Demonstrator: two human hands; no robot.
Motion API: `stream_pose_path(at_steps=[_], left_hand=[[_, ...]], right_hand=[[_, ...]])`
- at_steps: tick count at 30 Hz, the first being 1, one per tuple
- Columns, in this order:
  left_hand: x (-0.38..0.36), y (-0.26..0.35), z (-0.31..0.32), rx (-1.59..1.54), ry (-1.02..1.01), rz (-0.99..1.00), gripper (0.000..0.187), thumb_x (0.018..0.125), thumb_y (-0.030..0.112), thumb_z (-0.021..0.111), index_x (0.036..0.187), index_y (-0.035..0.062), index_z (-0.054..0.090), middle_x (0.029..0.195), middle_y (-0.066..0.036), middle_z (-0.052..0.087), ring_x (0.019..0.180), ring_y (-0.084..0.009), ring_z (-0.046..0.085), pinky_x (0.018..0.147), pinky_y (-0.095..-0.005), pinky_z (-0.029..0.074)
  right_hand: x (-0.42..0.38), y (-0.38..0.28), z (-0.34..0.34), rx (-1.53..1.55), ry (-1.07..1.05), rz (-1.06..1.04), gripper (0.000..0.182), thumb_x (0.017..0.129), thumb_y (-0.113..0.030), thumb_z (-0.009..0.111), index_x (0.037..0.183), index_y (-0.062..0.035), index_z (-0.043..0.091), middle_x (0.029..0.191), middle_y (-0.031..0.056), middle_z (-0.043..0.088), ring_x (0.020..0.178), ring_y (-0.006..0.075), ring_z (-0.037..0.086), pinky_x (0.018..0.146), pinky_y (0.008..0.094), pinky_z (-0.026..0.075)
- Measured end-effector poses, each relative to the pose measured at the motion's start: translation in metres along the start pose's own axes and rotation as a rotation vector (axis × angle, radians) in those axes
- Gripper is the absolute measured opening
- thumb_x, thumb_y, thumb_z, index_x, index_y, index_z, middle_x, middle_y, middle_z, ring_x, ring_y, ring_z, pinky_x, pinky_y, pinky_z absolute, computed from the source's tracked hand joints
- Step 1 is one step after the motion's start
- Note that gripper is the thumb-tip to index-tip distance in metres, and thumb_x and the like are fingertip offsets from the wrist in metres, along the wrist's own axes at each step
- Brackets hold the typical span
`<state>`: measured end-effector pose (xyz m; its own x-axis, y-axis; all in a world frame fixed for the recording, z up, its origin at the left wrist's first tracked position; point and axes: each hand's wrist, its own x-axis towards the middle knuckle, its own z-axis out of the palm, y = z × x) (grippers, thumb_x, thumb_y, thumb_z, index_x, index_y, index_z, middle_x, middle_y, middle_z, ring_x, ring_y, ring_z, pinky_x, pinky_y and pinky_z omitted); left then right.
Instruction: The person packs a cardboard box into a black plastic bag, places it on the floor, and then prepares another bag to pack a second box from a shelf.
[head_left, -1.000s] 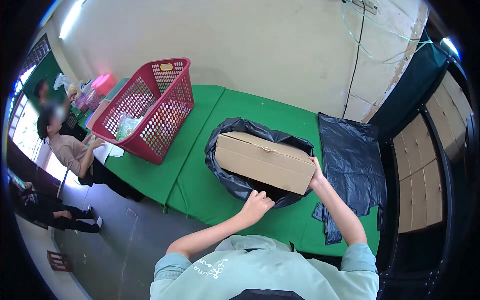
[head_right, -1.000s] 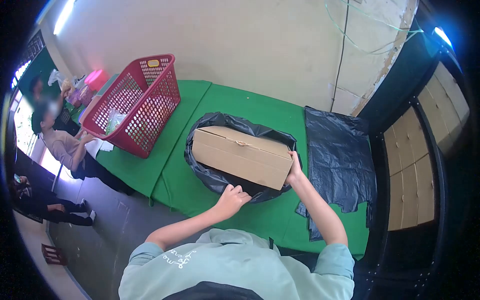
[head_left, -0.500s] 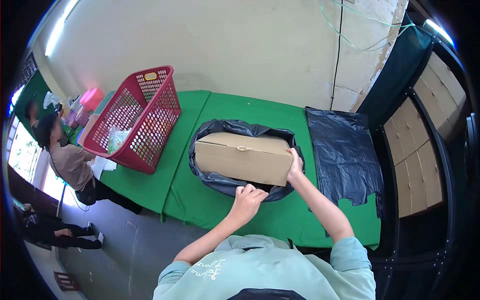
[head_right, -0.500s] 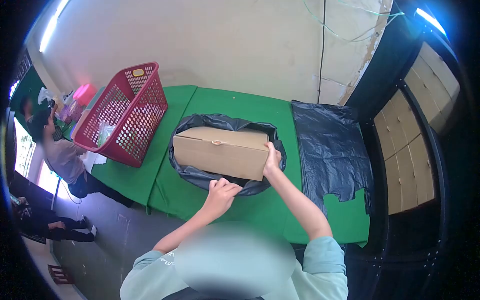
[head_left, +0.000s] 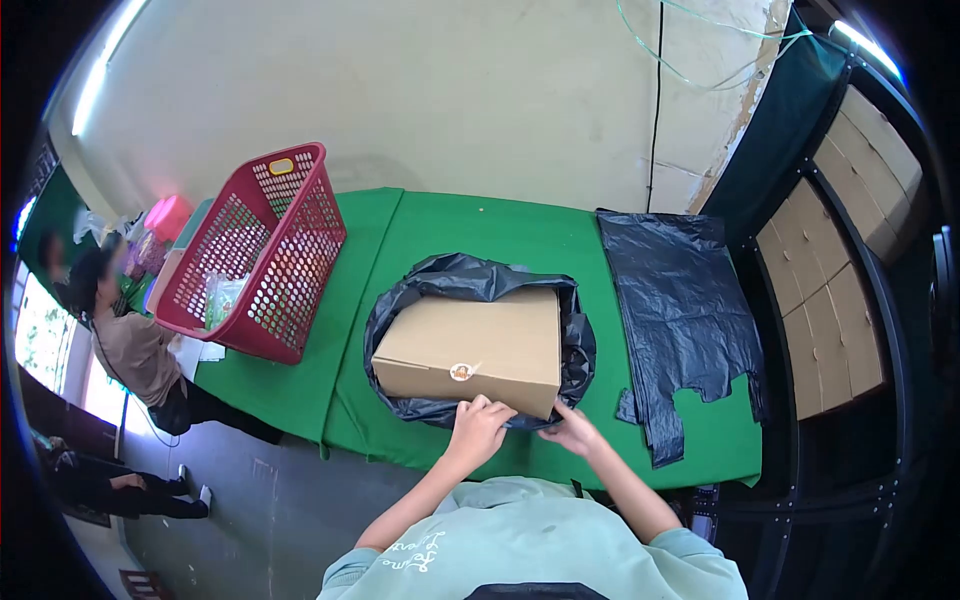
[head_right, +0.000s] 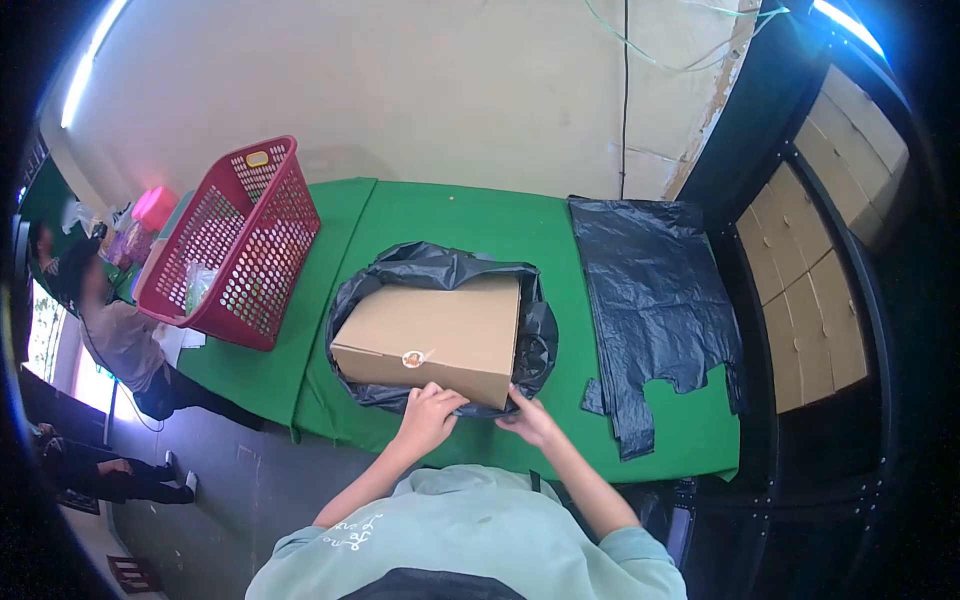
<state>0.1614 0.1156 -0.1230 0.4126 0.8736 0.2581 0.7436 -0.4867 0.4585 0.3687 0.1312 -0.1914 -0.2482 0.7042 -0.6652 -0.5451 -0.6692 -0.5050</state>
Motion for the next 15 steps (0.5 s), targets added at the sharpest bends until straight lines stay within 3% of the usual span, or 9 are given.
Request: stream_pose_path(at_steps=[1,3,6,7,8,10,11,14,15], left_hand=[[-0.001,-0.001,0.001,0.002,-0.010,0.000,0.025,0.065,0.006,0.061,0.090,0.0105,0.065,0.089,0.004,0.061,0.081,-0.0168,0.049,0.070,-0.0326,0.034],[-0.004,-0.003,-0.006,0.011,-0.143,-0.001,0.033,0.066,0.011,0.064,0.099,0.0097,0.062,0.097,-0.001,0.060,0.089,-0.0186,0.051,0.076,-0.0347,0.037],[0.009,0.011,-0.038,-0.346,-0.130,0.020,0.050,0.065,0.019,0.069,0.112,0.0097,0.054,0.112,-0.007,0.053,0.104,-0.0227,0.048,0.092,-0.0385,0.034],[0.015,0.008,-0.042,-0.425,-0.185,0.001,0.065,0.064,0.027,0.072,0.121,0.0103,0.046,0.120,-0.010,0.047,0.114,-0.0249,0.043,0.098,-0.0419,0.029],[0.024,0.010,-0.045,-0.303,-0.135,0.057,0.066,0.064,0.027,0.072,0.122,0.0107,0.045,0.121,-0.009,0.046,0.115,-0.0249,0.042,0.098,-0.0421,0.029],[0.044,0.021,-0.048,-0.064,-0.029,0.165,0.069,0.063,0.028,0.072,0.123,0.0116,0.043,0.122,-0.008,0.046,0.116,-0.0248,0.041,0.097,-0.0425,0.030],[0.052,0.016,-0.039,-0.018,-0.074,0.178,0.075,0.059,0.027,0.075,0.124,0.0130,0.041,0.125,-0.006,0.044,0.118,-0.0243,0.039,0.096,-0.0422,0.031],[0.068,-0.015,-0.007,0.059,-0.249,0.146,0.081,0.054,0.025,0.077,0.125,0.0133,0.040,0.128,-0.005,0.041,0.119,-0.0253,0.038,0.093,-0.0409,0.033],[0.070,-0.017,-0.002,0.077,-0.200,0.150,0.084,0.049,0.024,0.079,0.123,0.0133,0.041,0.125,-0.004,0.042,0.114,-0.0258,0.040,0.087,-0.0399,0.036]], right_hand=[[0.013,0.011,-0.012,0.076,-0.148,-0.037,0.028,0.085,-0.025,0.058,0.103,-0.0051,0.050,0.094,0.0074,0.058,0.074,0.0185,0.055,0.061,0.0339,0.046],[0.023,0.016,-0.017,-0.006,-0.037,-0.135,0.023,0.086,-0.022,0.056,0.101,-0.0052,0.051,0.085,0.0050,0.059,0.066,0.0157,0.055,0.053,0.0289,0.043],[0.018,0.014,-0.001,-0.016,0.113,-0.218,0.017,0.086,-0.018,0.055,0.097,-0.0050,0.052,0.079,0.0042,0.060,0.058,0.0122,0.053,0.042,0.0242,0.037],[0.011,0.010,0.011,0.001,0.161,-0.222,0.016,0.086,-0.017,0.055,0.096,-0.0048,0.052,0.079,0.0043,0.060,0.056,0.0119,0.053,0.041,0.0233,0.035],[0.006,0.008,0.017,0.017,0.209,-0.228,0.015,0.086,-0.016,0.054,0.096,-0.0047,0.052,0.079,0.0044,0.060,0.055,0.0115,0.052,0.040,0.0225,0.034],[0.013,0.018,-0.001,0.167,0.074,-0.122,0.013,0.086,-0.014,0.053,0.095,-0.0046,0.052,0.079,0.0045,0.059,0.054,0.0106,0.051,0.038,0.0210,0.032],[0.019,0.021,-0.012,0.236,0.004,-0.068,0.012,0.086,-0.013,0.053,0.094,-0.0045,0.052,0.079,0.0045,0.059,0.053,0.0102,0.050,0.037,0.0203,0.031],[-0.017,0.007,0.023,0.164,0.149,-0.029,0.013,0.087,-0.011,0.050,0.097,-0.0026,0.050,0.081,0.0041,0.056,0.049,0.0067,0.044,0.034,0.0171,0.025],[-0.021,0.003,0.025,0.143,0.153,-0.017,0.009,0.086,-0.009,0.049,0.095,-0.0049,0.049,0.079,0.0036,0.054,0.049,0.0067,0.042,0.032,0.0182,0.024]])
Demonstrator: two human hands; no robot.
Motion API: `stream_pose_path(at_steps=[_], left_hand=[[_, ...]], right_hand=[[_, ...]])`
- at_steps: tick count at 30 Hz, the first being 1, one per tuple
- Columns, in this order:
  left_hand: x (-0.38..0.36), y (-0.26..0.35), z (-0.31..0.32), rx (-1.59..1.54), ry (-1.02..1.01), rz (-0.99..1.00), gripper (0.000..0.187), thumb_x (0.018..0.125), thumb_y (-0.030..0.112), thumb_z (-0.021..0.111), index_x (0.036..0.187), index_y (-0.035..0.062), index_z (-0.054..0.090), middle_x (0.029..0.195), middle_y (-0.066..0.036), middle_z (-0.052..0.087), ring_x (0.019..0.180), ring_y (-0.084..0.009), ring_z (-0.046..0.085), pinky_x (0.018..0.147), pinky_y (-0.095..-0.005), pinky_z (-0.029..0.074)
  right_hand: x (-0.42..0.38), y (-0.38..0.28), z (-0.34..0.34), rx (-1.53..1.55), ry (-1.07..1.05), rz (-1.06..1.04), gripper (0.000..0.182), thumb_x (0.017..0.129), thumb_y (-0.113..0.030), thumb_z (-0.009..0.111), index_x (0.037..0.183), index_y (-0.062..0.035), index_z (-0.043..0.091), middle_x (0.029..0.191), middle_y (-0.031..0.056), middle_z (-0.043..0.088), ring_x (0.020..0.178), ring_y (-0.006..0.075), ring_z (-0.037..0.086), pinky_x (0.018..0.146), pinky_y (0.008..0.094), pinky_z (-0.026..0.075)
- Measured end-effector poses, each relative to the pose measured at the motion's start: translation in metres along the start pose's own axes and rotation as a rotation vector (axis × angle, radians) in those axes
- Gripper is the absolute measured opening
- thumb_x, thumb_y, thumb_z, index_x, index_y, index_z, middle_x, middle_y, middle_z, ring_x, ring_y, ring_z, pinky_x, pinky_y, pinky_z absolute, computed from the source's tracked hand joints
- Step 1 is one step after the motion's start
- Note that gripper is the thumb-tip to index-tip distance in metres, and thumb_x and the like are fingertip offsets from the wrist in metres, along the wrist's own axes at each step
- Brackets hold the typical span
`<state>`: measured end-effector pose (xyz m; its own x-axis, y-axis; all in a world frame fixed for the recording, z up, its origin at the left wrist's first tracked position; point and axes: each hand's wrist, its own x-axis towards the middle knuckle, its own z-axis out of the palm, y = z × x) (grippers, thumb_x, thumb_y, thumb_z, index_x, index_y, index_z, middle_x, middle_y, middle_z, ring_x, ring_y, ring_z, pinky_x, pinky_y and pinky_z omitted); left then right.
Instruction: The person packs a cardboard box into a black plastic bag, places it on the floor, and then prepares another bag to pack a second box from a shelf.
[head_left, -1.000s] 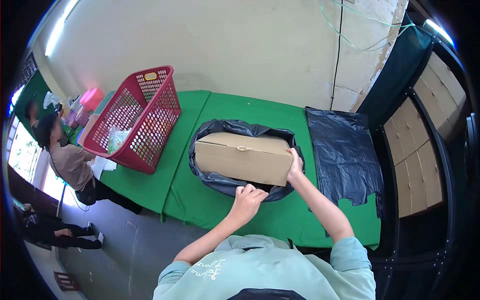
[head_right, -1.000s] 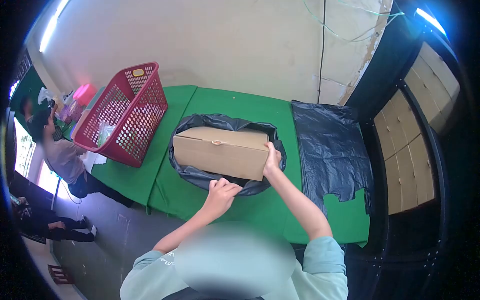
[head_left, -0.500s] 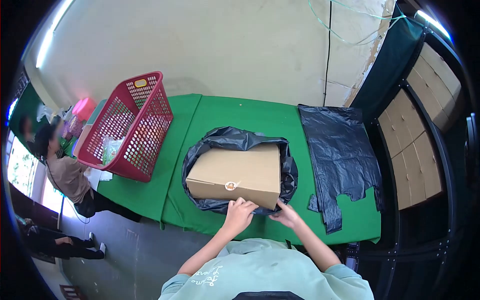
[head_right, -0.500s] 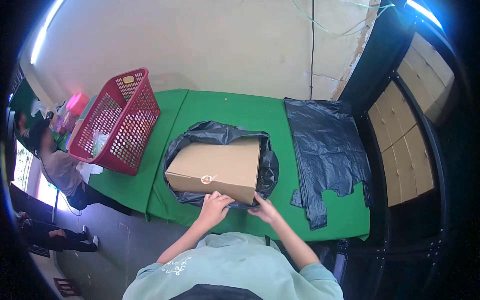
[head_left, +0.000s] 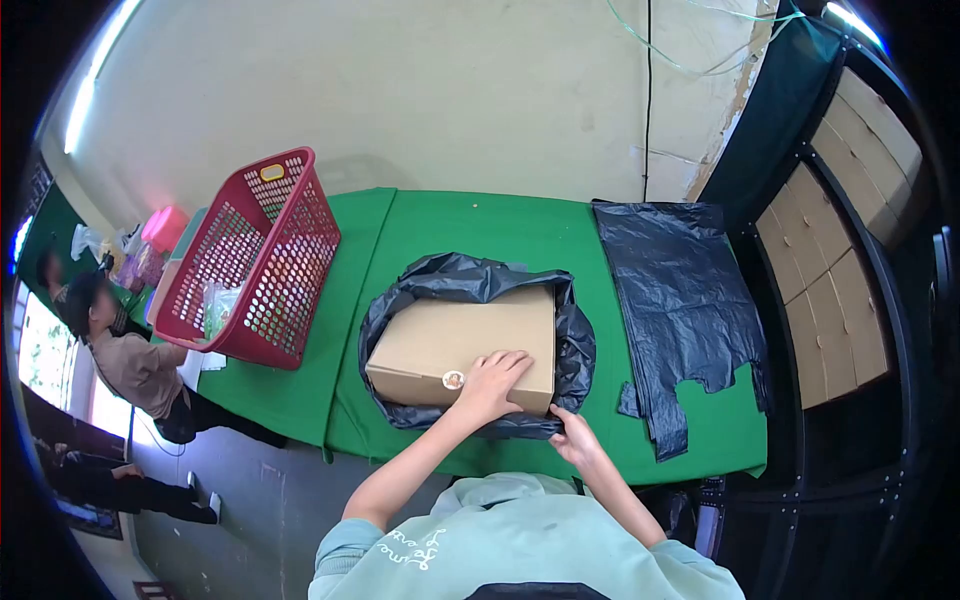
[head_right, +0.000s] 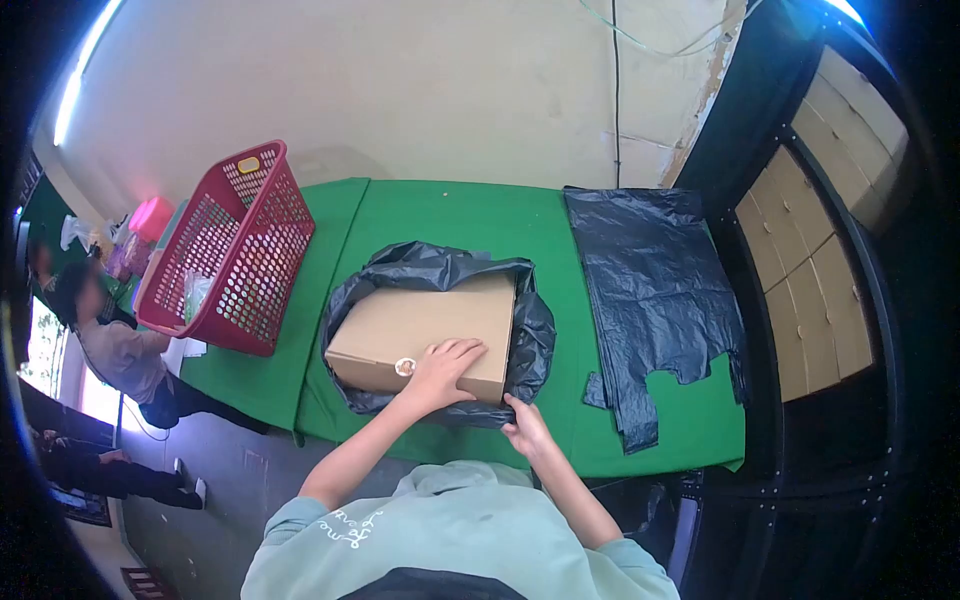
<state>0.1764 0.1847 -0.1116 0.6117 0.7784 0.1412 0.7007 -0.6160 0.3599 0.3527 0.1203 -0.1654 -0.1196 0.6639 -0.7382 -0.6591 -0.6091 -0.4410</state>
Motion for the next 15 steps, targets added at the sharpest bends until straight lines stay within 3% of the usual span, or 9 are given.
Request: stream_pose_path(at_steps=[3,4,8,11,15], left_hand=[[0.006,0.005,0.018,0.053,-0.045,-0.041,0.085,0.046,0.024,0.080,0.120,0.0135,0.041,0.121,-0.005,0.041,0.109,-0.0265,0.040,0.083,-0.0399,0.036],[0.009,0.007,0.023,0.066,-0.070,-0.062,0.085,0.046,0.024,0.080,0.120,0.0135,0.041,0.120,-0.006,0.040,0.108,-0.0264,0.040,0.082,-0.0397,0.036],[0.028,0.007,0.024,0.131,-0.141,-0.112,0.087,0.045,0.024,0.081,0.121,0.0137,0.039,0.119,-0.008,0.038,0.108,-0.0267,0.038,0.081,-0.0398,0.037],[0.024,0.003,0.045,0.219,-0.100,-0.095,0.089,0.045,0.023,0.080,0.123,0.0136,0.037,0.120,-0.009,0.037,0.110,-0.0272,0.037,0.081,-0.0401,0.036],[-0.001,-0.005,0.094,0.252,-0.029,-0.043,0.090,0.047,0.022,0.079,0.125,0.0131,0.036,0.124,-0.010,0.035,0.114,-0.0267,0.034,0.083,-0.0405,0.036]], right_hand=[[-0.014,-0.003,0.007,0.001,-0.023,-0.019,0.010,0.085,-0.007,0.050,0.094,-0.0049,0.046,0.076,0.0031,0.052,0.047,0.0067,0.039,0.032,0.0184,0.023],[-0.015,0.000,0.007,-0.001,-0.088,-0.041,0.015,0.084,-0.005,0.050,0.098,-0.0042,0.043,0.083,0.0050,0.051,0.050,0.0078,0.040,0.033,0.0190,0.024],[-0.039,-0.006,0.017,-0.099,0.054,-0.065,0.023,0.082,-0.004,0.051,0.102,-0.0051,0.040,0.097,0.0080,0.045,0.064,0.0095,0.044,0.038,0.0209,0.029],[-0.060,-0.012,0.029,-0.249,-0.056,-0.218,0.022,0.082,-0.005,0.053,0.101,-0.0052,0.042,0.091,0.0068,0.046,0.066,0.0092,0.045,0.040,0.0222,0.033],[-0.050,-0.007,0.004,-0.682,-0.055,-0.394,0.011,0.081,-0.009,0.056,0.089,-0.0029,0.051,0.077,0.0045,0.052,0.067,0.0103,0.054,0.045,0.0231,0.040]])
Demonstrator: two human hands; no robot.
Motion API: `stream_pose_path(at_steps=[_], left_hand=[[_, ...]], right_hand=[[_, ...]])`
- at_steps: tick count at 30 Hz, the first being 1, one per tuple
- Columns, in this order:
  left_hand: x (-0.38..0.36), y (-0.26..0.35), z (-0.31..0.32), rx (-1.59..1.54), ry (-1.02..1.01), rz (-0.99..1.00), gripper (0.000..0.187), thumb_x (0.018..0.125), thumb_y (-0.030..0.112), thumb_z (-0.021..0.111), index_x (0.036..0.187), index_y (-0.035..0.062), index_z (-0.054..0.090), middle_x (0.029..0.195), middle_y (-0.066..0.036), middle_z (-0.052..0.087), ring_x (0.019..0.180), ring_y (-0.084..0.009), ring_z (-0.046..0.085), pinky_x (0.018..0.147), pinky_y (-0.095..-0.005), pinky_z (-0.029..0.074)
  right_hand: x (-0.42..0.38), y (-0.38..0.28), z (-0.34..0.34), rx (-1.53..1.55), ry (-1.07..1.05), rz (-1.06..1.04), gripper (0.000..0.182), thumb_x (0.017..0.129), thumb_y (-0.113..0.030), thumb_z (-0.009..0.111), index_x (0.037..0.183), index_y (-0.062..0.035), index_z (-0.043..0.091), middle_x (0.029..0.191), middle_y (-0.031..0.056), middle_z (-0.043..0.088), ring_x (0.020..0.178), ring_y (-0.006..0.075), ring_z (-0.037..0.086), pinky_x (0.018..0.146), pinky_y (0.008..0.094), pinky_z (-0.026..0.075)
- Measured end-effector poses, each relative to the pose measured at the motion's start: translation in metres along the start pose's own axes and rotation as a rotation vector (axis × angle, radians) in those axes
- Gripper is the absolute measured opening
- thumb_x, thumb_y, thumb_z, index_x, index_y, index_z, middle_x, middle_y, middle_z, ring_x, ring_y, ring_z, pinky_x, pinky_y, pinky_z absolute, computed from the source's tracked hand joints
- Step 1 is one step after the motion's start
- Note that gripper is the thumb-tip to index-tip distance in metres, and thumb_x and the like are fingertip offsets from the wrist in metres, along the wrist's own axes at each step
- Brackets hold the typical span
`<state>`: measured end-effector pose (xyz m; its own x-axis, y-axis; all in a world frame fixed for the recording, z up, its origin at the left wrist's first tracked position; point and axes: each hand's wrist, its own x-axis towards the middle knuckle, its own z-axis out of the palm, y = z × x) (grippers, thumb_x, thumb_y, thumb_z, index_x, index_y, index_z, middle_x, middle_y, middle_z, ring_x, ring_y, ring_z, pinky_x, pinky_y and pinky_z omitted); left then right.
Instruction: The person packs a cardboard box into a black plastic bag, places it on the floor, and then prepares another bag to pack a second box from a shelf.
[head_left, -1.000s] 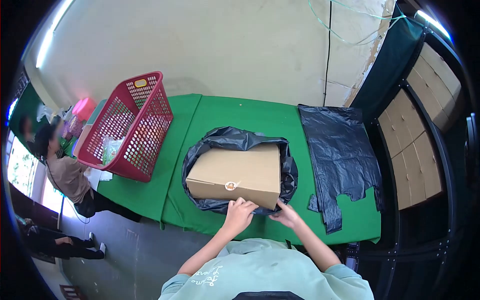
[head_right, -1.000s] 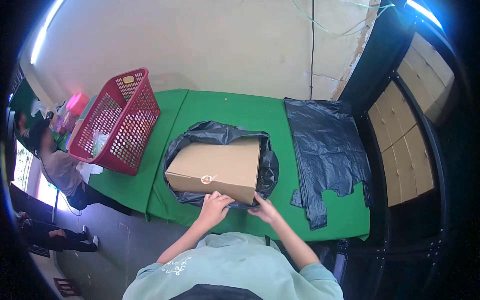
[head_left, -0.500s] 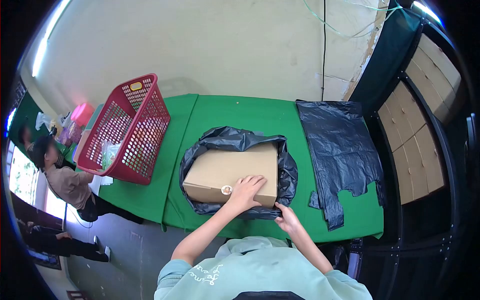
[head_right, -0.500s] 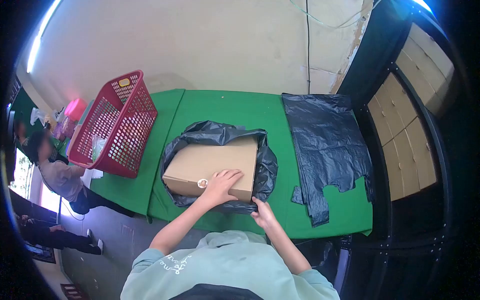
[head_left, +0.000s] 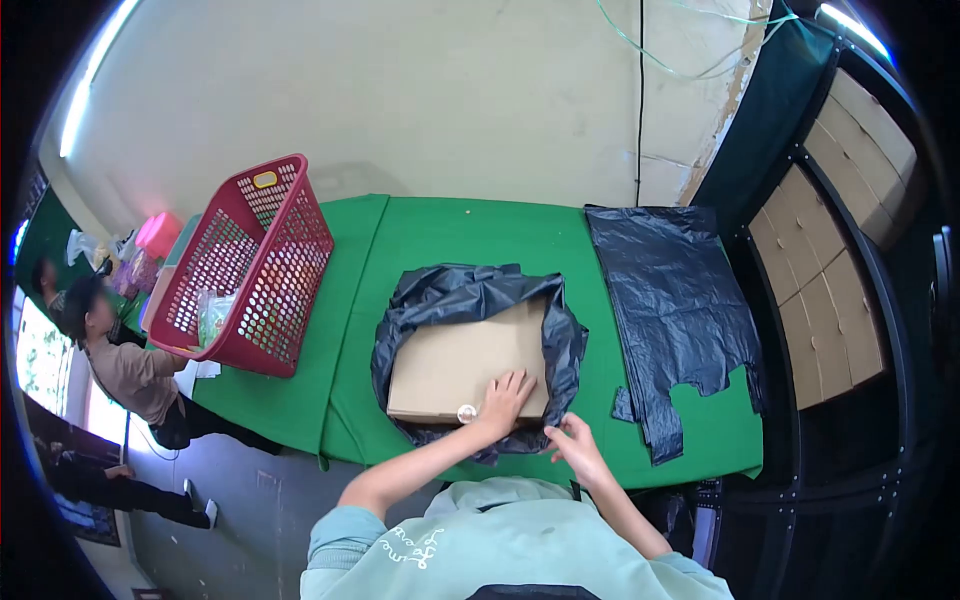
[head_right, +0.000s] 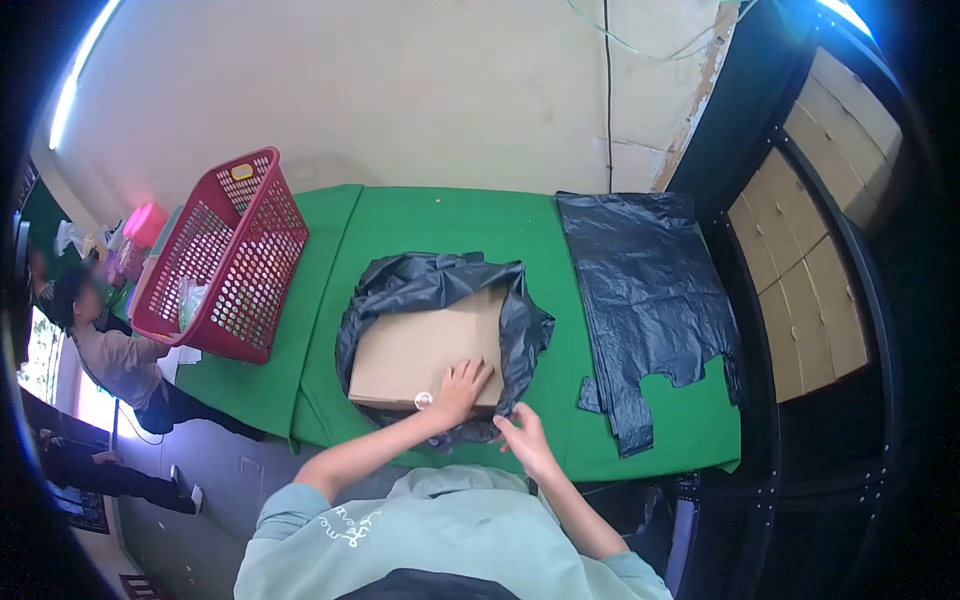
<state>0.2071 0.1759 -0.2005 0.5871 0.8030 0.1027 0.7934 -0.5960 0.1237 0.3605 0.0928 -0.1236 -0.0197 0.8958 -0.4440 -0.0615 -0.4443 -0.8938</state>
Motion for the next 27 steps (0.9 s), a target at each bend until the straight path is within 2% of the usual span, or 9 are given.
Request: stream_pose_path(at_steps=[5,11,14,16,18,20,22,26,27], left_hand=[[-0.001,-0.043,0.011,-0.618,-0.076,0.024,0.074,0.065,0.027,0.069,0.128,0.0094,0.034,0.127,-0.014,0.038,0.119,-0.0310,0.034,0.095,-0.0450,0.029],[0.044,-0.125,-0.068,0.002,0.368,-0.224,0.090,0.056,0.028,0.076,0.130,0.0062,0.030,0.127,-0.012,0.036,0.118,-0.0259,0.034,0.094,-0.0425,0.027],[0.050,-0.197,-0.049,-0.141,0.207,-0.353,0.033,0.066,0.020,0.069,0.095,0.0083,0.060,0.098,-0.010,0.060,0.089,-0.0252,0.058,0.075,-0.0376,0.043],[0.044,-0.201,-0.091,-0.179,0.517,-0.318,0.011,0.070,0.013,0.064,0.079,0.0066,0.062,0.083,-0.009,0.063,0.074,-0.0270,0.060,0.064,-0.0358,0.046],[0.031,-0.212,-0.140,-0.217,0.700,-0.399,0.016,0.068,0.008,0.064,0.084,0.0064,0.060,0.086,-0.010,0.061,0.074,-0.0250,0.060,0.062,-0.0341,0.047],[0.014,-0.216,-0.182,-0.437,0.674,-0.473,0.018,0.068,0.004,0.063,0.086,0.0046,0.058,0.086,-0.007,0.060,0.071,-0.0207,0.060,0.063,-0.0325,0.046],[0.008,-0.225,-0.188,-0.744,0.557,-0.459,0.020,0.069,0.005,0.064,0.087,0.0027,0.056,0.086,-0.004,0.058,0.073,-0.0167,0.058,0.069,-0.0324,0.045],[-0.011,-0.214,-0.182,-0.821,0.355,-0.367,0.042,0.071,0.016,0.067,0.109,0.0061,0.051,0.110,-0.007,0.051,0.102,-0.0204,0.052,0.090,-0.0359,0.037],[-0.024,-0.211,-0.178,-0.835,0.254,-0.443,0.057,0.074,0.028,0.067,0.121,0.0083,0.043,0.122,-0.009,0.043,0.114,-0.0238,0.043,0.096,-0.0375,0.032]], right_hand=[[0.021,0.012,-0.047,-0.273,0.172,-0.317,0.013,0.079,-0.011,0.060,0.076,0.0010,0.056,0.067,0.0055,0.059,0.063,0.0129,0.059,0.053,0.0245,0.044],[0.105,-0.090,-0.031,-0.739,0.489,-0.763,0.029,0.071,-0.015,0.066,0.094,-0.0022,0.054,0.096,0.0137,0.056,0.093,0.0273,0.054,0.075,0.0357,0.043],[0.211,-0.053,-0.047,-0.834,0.515,-0.538,0.045,0.064,-0.023,0.072,0.099,-0.0011,0.054,0.099,0.0147,0.057,0.095,0.0298,0.054,0.077,0.0385,0.044],[0.230,-0.062,-0.061,-0.924,0.364,-0.390,0.049,0.060,-0.024,0.075,0.099,-0.0006,0.056,0.093,0.0141,0.059,0.086,0.0279,0.056,0.073,0.0371,0.044],[0.207,-0.106,-0.071,-1.062,0.108,-0.340,0.048,0.058,-0.021,0.077,0.097,-0.0002,0.058,0.082,0.0124,0.062,0.072,0.0225,0.059,0.066,0.0327,0.046],[0.185,-0.135,-0.081,-0.947,0.101,-0.373,0.039,0.056,-0.016,0.077,0.088,-0.0005,0.060,0.069,0.0088,0.061,0.061,0.0164,0.057,0.057,0.0290,0.045],[0.161,-0.152,-0.076,-0.886,0.231,-0.470,0.033,0.060,-0.013,0.074,0.086,-0.0010,0.057,0.066,0.0084,0.058,0.062,0.0217,0.057,0.058,0.0328,0.044],[0.124,-0.162,-0.051,-0.837,0.434,-0.709,0.028,0.067,-0.009,0.069,0.089,-0.0029,0.053,0.070,0.0090,0.054,0.065,0.0239,0.054,0.060,0.0333,0.042],[0.115,-0.158,-0.046,-0.809,0.468,-0.770,0.028,0.068,-0.008,0.068,0.090,-0.0034,0.052,0.071,0.0093,0.054,0.066,0.0244,0.053,0.061,0.0332,0.042]])
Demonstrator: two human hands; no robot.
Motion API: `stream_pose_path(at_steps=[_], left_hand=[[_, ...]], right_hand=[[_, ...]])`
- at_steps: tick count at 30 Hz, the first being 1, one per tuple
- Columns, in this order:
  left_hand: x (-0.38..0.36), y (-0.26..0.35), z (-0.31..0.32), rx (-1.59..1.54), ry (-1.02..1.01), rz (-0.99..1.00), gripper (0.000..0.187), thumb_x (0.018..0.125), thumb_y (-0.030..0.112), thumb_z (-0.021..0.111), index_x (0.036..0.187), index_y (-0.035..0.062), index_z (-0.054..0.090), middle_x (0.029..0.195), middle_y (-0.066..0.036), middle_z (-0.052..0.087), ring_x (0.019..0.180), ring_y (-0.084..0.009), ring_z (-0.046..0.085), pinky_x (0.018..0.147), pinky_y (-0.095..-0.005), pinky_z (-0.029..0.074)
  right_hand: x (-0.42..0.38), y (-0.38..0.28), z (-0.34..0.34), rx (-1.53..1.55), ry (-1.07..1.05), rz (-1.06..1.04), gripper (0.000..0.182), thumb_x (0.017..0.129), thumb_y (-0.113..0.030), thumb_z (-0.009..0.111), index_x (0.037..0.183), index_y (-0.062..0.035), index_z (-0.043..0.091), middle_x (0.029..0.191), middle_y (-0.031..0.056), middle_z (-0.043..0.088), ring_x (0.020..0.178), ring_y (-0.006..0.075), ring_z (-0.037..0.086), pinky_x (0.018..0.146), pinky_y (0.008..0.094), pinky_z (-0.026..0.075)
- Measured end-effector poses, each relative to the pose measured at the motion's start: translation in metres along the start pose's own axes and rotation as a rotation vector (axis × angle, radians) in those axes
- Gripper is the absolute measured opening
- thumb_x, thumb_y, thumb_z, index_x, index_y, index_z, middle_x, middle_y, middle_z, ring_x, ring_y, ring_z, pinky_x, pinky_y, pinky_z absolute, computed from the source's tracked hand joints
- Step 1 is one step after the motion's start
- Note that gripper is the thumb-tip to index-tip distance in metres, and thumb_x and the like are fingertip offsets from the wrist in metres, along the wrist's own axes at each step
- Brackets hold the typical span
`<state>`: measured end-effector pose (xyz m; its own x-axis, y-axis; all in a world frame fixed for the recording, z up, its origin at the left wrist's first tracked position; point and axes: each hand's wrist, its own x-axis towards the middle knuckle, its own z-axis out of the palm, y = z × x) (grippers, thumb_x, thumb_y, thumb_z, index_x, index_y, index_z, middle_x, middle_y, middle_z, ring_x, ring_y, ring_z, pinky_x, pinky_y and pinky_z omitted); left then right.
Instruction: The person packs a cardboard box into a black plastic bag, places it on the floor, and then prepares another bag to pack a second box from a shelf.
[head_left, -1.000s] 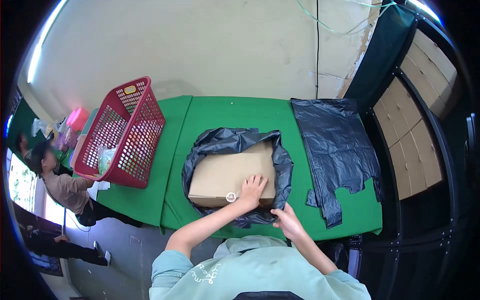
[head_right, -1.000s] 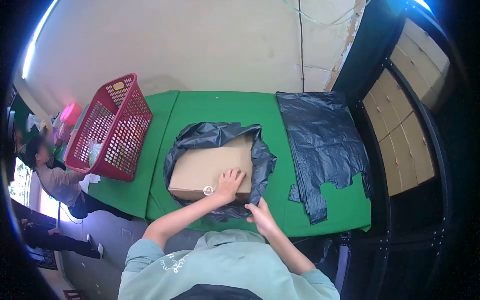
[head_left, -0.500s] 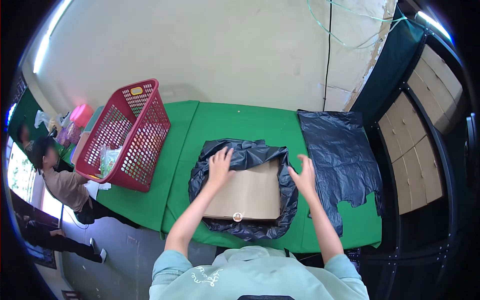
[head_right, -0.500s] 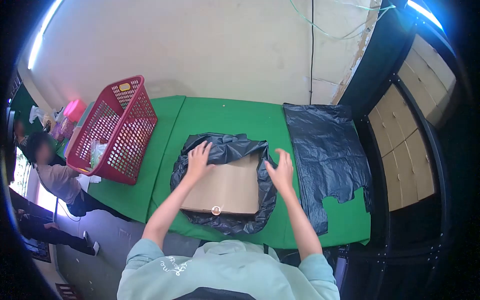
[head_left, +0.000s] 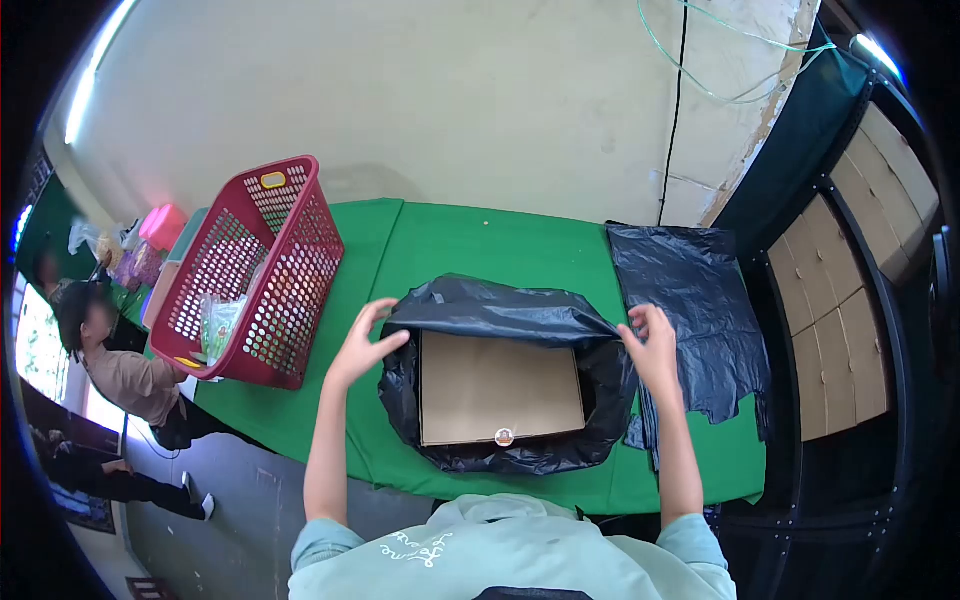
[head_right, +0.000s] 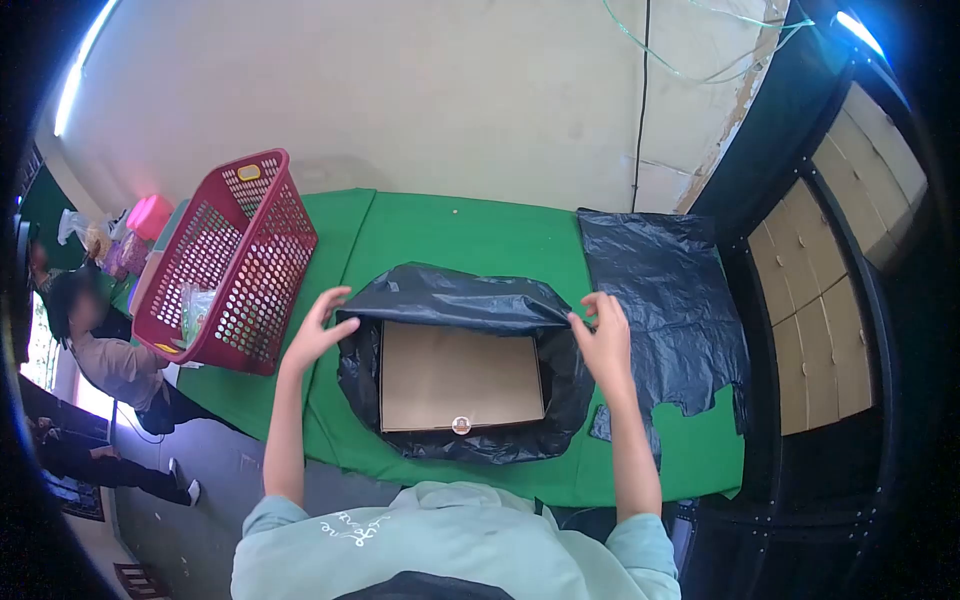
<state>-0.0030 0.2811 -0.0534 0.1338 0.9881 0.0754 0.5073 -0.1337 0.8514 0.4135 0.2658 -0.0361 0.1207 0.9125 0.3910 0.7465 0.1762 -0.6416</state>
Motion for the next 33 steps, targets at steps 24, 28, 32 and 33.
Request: stream_pose_path(at_steps=[24,28,32,33], left_hand=[[-0.208,-0.117,0.191,-0.407,0.477,-0.630,0.040,0.077,0.017,0.067,0.105,-0.0015,0.045,0.103,-0.012,0.052,0.075,-0.0137,0.057,0.067,-0.0241,0.045],[-0.212,-0.128,0.203,-0.392,0.531,-0.559,0.035,0.079,0.016,0.064,0.104,-0.0006,0.046,0.098,-0.011,0.054,0.077,-0.0134,0.057,0.066,-0.0231,0.044],[-0.215,-0.159,0.215,-0.320,0.540,-0.528,0.025,0.080,0.011,0.060,0.100,0.0003,0.049,0.093,-0.009,0.056,0.077,-0.0130,0.056,0.067,-0.0240,0.044],[-0.214,-0.160,0.215,-0.284,0.544,-0.510,0.023,0.081,0.010,0.059,0.099,0.0005,0.050,0.092,-0.008,0.057,0.077,-0.0129,0.056,0.067,-0.0245,0.044]], right_hand=[[-0.180,0.036,0.165,1.575,-0.357,1.436,0.076,0.073,-0.025,0.071,0.126,-0.0009,0.023,0.122,0.0186,0.029,0.116,0.0306,0.031,0.101,0.0399,0.030],[-0.171,0.026,0.176,1.507,-0.243,1.624,0.079,0.069,-0.035,0.073,0.129,-0.0121,0.028,0.132,0.0157,0.023,0.124,0.0301,0.022,0.102,0.0486,0.023],[-0.178,0.017,0.183,1.478,-0.246,1.621,0.090,0.062,-0.040,0.075,0.132,-0.0158,0.023,0.135,0.0118,0.019,0.126,0.0273,0.018,0.100,0.0525,0.020],[-0.182,0.019,0.187,1.485,-0.249,1.583,0.094,0.061,-0.041,0.075,0.133,-0.0165,0.021,0.136,0.0112,0.017,0.127,0.0266,0.017,0.100,0.0528,0.019]])
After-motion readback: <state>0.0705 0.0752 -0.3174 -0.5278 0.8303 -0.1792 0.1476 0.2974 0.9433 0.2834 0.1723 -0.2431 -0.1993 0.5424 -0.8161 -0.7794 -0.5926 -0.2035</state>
